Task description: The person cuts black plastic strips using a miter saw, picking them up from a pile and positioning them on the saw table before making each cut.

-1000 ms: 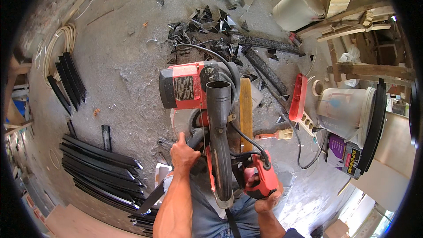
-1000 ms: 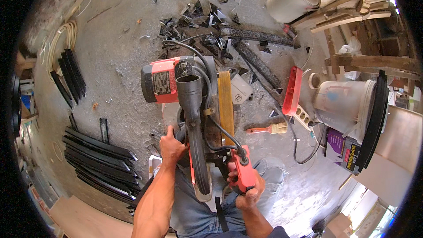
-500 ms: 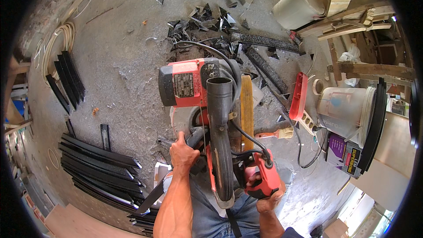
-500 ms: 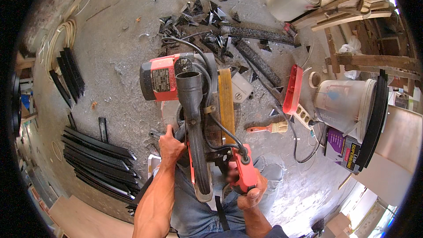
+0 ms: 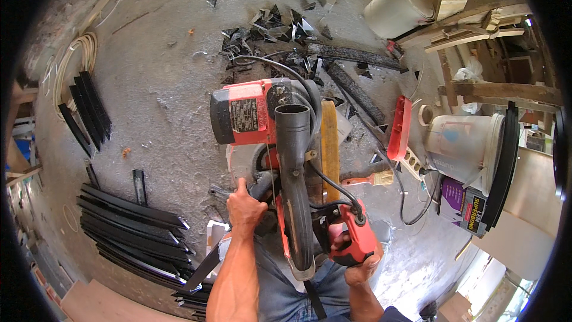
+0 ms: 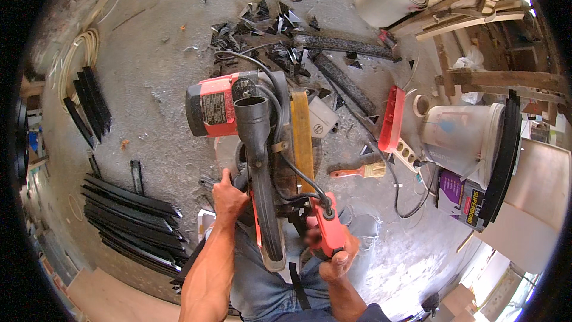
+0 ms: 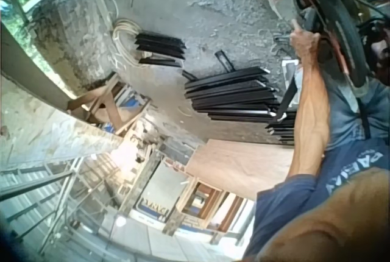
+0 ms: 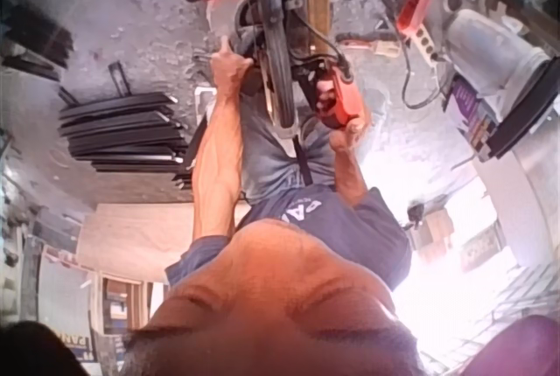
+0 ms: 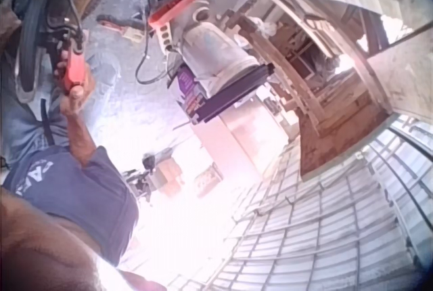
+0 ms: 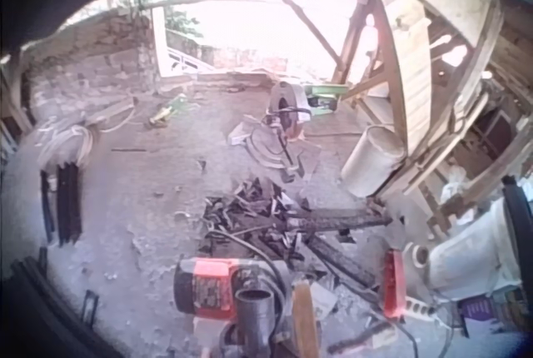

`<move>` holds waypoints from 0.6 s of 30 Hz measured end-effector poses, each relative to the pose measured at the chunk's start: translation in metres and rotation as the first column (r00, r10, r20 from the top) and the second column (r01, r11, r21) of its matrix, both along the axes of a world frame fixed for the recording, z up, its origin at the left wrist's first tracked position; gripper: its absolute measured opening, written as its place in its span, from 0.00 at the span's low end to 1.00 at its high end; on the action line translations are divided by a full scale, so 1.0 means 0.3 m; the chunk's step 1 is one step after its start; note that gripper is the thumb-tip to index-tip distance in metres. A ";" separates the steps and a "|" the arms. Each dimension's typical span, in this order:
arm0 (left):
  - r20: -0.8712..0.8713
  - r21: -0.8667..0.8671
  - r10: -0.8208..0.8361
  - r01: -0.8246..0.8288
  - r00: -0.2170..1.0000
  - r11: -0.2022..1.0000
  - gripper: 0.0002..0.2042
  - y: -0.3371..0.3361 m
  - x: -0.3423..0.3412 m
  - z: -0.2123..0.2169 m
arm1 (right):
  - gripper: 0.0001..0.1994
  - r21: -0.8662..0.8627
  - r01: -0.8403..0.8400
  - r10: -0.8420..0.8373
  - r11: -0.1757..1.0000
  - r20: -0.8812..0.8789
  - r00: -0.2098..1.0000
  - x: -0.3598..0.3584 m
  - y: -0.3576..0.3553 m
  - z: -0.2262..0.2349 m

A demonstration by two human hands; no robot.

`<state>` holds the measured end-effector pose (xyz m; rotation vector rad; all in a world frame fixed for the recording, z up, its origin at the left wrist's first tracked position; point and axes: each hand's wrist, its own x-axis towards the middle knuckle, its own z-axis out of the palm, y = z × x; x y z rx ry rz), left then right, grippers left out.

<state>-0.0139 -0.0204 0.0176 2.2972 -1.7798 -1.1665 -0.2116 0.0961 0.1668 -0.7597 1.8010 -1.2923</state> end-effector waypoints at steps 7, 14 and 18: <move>0.015 0.003 0.000 0.000 1.000 1.000 0.26 0.004 0.002 0.002 | 0.53 0.015 0.011 -0.012 1.000 0.012 1.000 0.005 -0.009 0.007; -0.006 -0.002 0.000 0.000 1.000 1.000 0.24 -0.007 -0.013 0.017 | 0.50 -0.031 0.009 -0.008 0.999 0.017 1.000 0.003 -0.034 0.032; -0.016 -0.017 -0.008 0.008 1.000 1.000 0.25 0.004 0.008 -0.004 | 0.47 -0.085 0.007 -0.006 0.996 0.004 1.000 0.005 -0.030 0.010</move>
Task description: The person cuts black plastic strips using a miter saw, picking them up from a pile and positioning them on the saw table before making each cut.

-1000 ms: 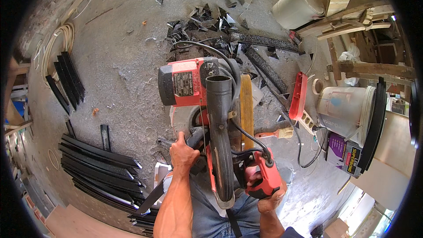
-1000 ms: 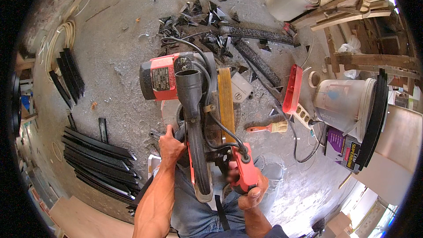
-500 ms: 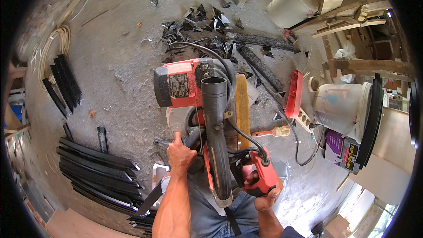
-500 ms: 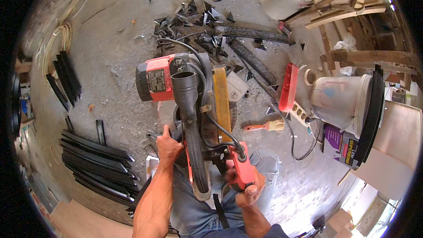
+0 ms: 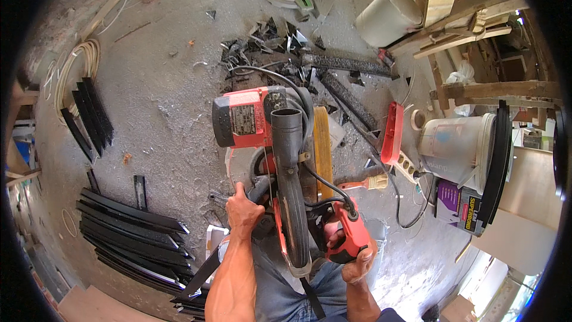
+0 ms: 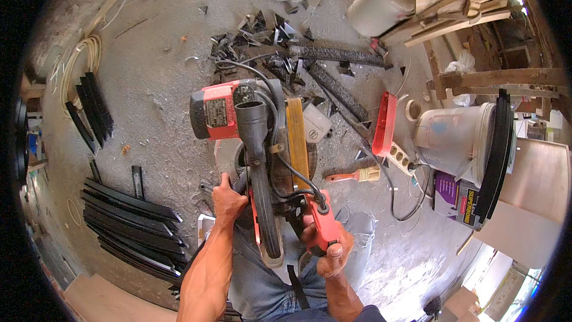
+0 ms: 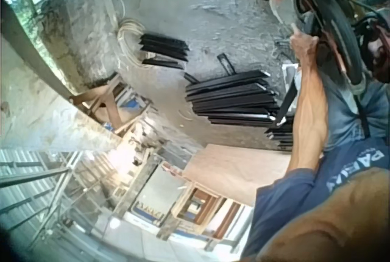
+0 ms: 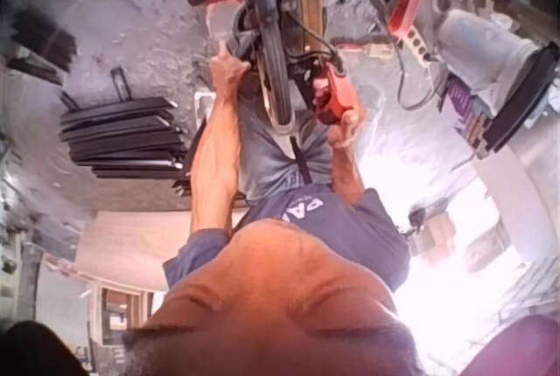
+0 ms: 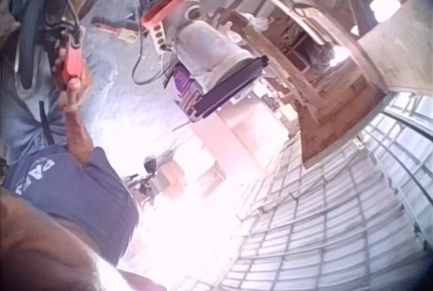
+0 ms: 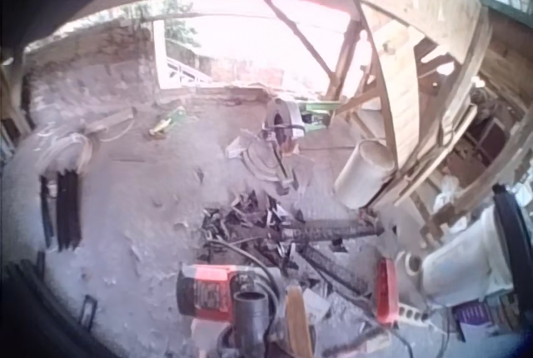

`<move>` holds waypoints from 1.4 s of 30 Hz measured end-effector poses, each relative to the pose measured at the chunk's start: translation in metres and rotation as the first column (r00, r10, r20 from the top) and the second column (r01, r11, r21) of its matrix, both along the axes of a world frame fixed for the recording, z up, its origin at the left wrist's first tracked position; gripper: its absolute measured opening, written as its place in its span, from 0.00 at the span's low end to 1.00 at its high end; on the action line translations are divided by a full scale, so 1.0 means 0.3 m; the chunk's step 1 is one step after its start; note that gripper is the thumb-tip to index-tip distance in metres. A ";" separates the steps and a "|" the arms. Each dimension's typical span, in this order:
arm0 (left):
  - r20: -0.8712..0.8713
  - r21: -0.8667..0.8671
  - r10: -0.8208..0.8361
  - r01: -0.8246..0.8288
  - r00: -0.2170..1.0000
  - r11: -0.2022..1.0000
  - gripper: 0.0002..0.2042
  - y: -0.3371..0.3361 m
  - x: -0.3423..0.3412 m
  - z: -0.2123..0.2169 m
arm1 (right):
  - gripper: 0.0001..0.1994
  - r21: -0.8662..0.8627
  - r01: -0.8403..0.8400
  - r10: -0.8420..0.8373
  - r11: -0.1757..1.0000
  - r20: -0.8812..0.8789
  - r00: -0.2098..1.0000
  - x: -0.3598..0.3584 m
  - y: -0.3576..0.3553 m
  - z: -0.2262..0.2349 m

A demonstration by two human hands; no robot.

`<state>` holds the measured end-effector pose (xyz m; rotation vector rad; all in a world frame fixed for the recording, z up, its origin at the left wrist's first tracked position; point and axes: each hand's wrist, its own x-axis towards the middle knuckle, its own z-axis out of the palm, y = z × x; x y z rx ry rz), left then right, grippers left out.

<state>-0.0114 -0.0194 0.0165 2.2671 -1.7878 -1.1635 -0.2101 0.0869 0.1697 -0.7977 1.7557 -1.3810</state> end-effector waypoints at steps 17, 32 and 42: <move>-0.040 0.022 0.034 -0.033 0.999 0.999 0.25 -0.005 0.010 0.040 | 0.39 0.124 0.057 -0.074 0.991 0.134 0.988 -0.012 -0.111 0.143; -0.037 0.086 0.015 -0.012 0.999 0.996 0.30 -0.005 0.009 0.050 | 0.38 0.149 0.080 -0.108 0.986 0.193 0.975 -0.021 -0.137 0.144; -0.045 0.090 0.037 -0.033 0.998 0.995 0.30 -0.013 0.005 0.060 | 0.39 0.142 0.037 -0.065 0.989 0.193 0.979 -0.035 -0.134 0.136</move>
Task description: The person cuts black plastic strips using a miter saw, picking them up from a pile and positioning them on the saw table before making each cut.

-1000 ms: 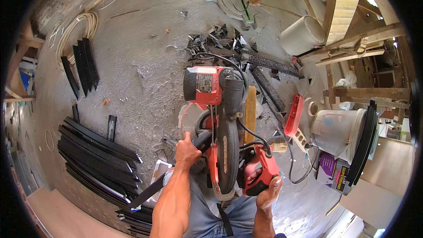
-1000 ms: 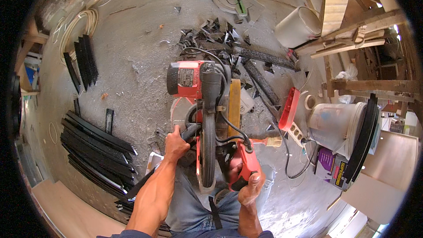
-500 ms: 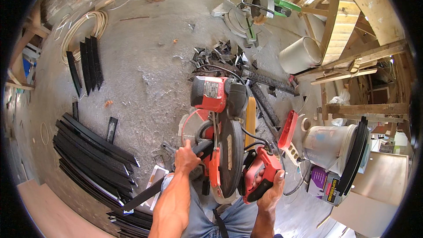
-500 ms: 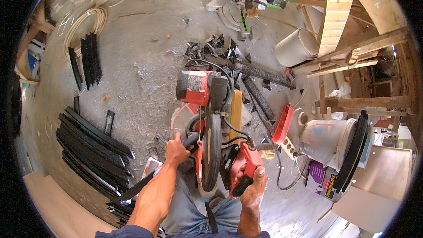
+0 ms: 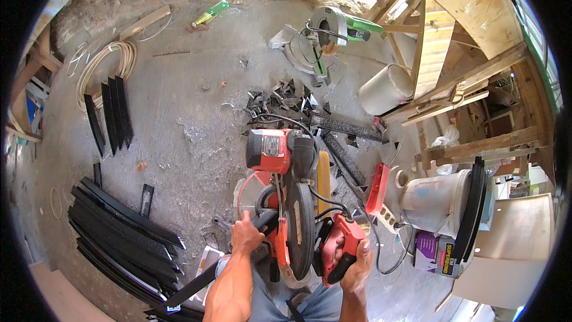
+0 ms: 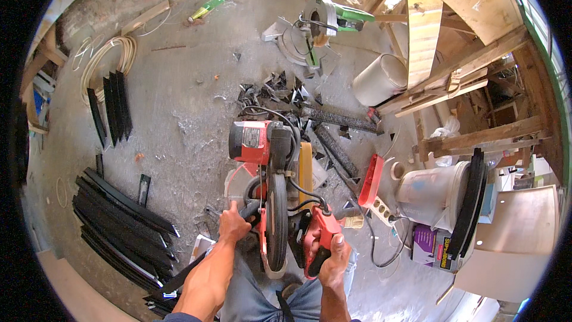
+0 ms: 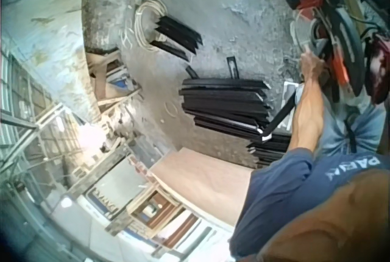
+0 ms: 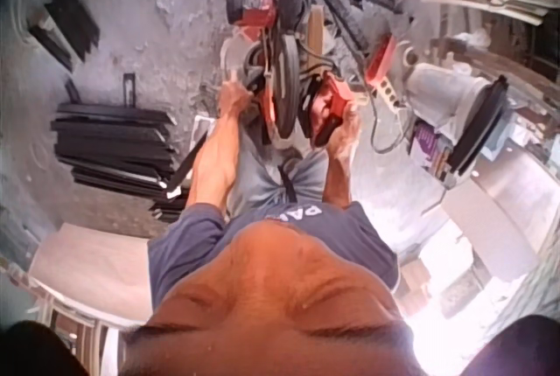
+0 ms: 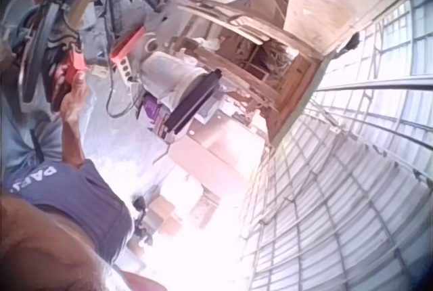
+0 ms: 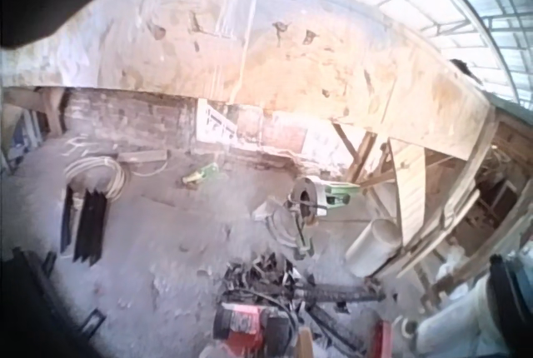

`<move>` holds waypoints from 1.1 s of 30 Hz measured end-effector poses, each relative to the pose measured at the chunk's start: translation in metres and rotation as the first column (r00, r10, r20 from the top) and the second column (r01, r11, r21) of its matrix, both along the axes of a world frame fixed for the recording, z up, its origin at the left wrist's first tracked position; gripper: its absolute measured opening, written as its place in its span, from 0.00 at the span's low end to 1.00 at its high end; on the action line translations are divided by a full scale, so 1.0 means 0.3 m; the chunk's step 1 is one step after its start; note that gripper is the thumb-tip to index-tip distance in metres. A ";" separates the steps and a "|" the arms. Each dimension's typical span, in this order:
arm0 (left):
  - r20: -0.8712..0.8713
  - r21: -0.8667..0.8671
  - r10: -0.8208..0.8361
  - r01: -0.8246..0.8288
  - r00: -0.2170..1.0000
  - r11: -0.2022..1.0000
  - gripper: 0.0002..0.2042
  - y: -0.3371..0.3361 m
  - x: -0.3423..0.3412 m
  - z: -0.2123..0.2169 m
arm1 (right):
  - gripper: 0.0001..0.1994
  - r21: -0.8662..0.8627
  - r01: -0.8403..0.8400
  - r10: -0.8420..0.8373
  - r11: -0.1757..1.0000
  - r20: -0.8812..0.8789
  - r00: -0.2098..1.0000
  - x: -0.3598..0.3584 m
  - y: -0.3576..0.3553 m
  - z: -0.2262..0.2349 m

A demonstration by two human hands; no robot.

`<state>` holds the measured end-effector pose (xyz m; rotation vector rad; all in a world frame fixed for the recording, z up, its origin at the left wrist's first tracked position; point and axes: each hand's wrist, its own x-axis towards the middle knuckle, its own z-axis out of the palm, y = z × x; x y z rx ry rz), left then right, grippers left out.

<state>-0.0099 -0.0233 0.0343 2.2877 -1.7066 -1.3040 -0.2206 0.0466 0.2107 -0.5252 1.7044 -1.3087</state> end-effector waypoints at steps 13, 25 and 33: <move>0.012 0.015 0.004 -0.004 1.000 1.000 0.30 0.006 0.006 0.005 | 0.39 -0.086 -0.007 0.005 0.996 -0.017 1.000 0.038 -0.020 0.018; 0.017 0.022 0.000 0.000 1.000 1.000 0.31 0.004 0.000 0.013 | 0.38 -0.055 -0.027 0.025 0.998 -0.036 0.999 0.008 0.015 -0.030; 0.012 -0.037 -0.008 0.009 1.000 0.999 0.30 0.011 0.003 0.018 | 0.39 -0.027 -0.030 0.029 0.999 -0.045 0.999 0.015 0.038 -0.033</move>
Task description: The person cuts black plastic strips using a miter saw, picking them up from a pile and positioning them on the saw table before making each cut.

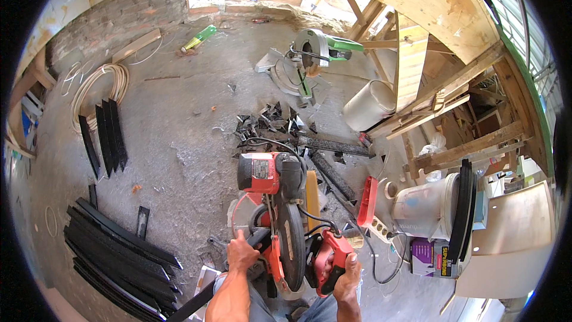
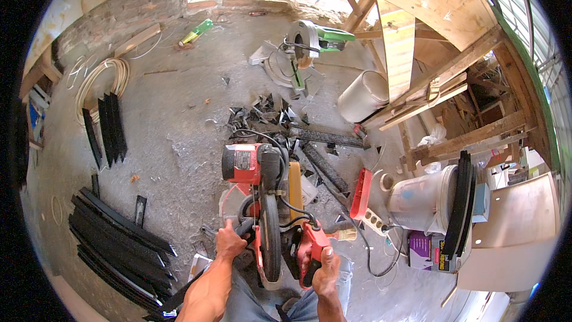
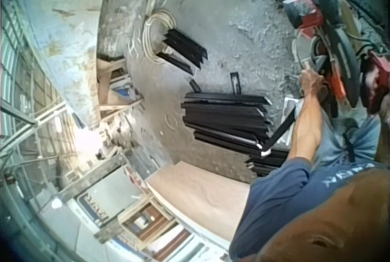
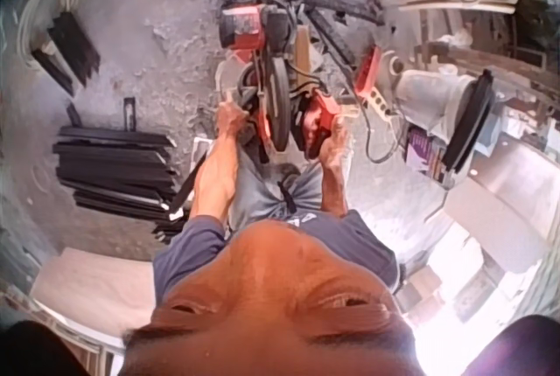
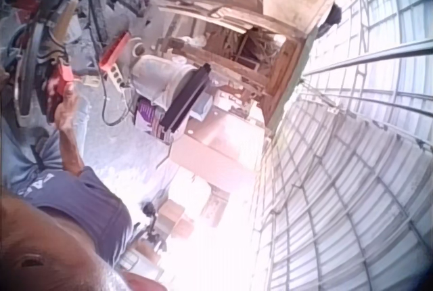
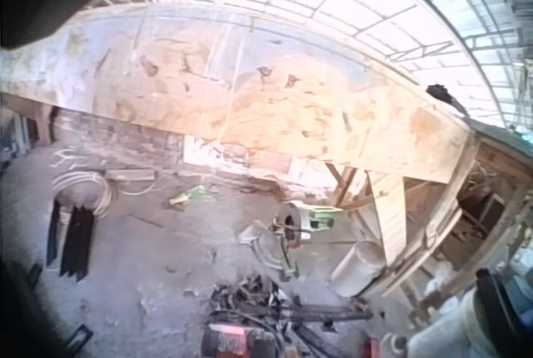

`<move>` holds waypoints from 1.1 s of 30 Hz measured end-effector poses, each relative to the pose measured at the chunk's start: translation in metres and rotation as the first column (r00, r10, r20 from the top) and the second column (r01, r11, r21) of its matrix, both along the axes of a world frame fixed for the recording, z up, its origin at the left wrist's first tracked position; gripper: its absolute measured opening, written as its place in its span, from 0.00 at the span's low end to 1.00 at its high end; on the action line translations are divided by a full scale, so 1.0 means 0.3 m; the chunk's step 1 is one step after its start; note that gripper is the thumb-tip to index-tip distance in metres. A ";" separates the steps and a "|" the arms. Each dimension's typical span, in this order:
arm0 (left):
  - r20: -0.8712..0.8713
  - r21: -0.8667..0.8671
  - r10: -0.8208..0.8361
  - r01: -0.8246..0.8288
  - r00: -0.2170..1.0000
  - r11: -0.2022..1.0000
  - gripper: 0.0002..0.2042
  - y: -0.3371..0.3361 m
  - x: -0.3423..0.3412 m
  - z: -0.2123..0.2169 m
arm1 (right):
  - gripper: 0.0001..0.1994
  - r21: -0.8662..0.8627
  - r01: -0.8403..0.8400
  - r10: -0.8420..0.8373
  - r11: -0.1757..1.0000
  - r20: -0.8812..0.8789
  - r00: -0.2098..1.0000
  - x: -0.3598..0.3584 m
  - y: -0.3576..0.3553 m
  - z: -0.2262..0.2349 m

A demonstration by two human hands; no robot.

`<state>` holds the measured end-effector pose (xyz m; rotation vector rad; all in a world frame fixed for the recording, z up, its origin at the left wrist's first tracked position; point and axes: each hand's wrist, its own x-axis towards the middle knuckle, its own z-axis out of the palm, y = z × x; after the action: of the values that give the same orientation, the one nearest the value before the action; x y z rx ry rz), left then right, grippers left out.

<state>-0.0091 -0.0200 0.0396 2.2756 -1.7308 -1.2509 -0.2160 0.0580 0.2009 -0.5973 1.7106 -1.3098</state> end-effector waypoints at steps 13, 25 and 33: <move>0.023 0.022 -0.001 0.001 1.000 1.000 0.30 -0.001 -0.005 0.008 | 0.40 -0.005 -0.017 0.017 1.000 -0.030 0.999 0.001 0.022 -0.019; 0.011 -0.014 -0.006 0.006 1.000 1.000 0.29 0.008 0.010 -0.051 | 0.39 0.012 0.018 -0.017 1.000 -0.019 1.000 0.005 0.034 -0.045; -0.010 0.004 -0.016 0.016 1.000 1.000 0.30 0.006 0.012 -0.042 | 0.39 -0.027 0.049 -0.050 0.998 -0.021 0.999 0.003 0.058 -0.070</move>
<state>-0.0054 -0.0182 0.0268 2.2582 -1.7481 -1.2673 -0.2150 0.0754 0.1798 -0.5897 1.7376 -1.3677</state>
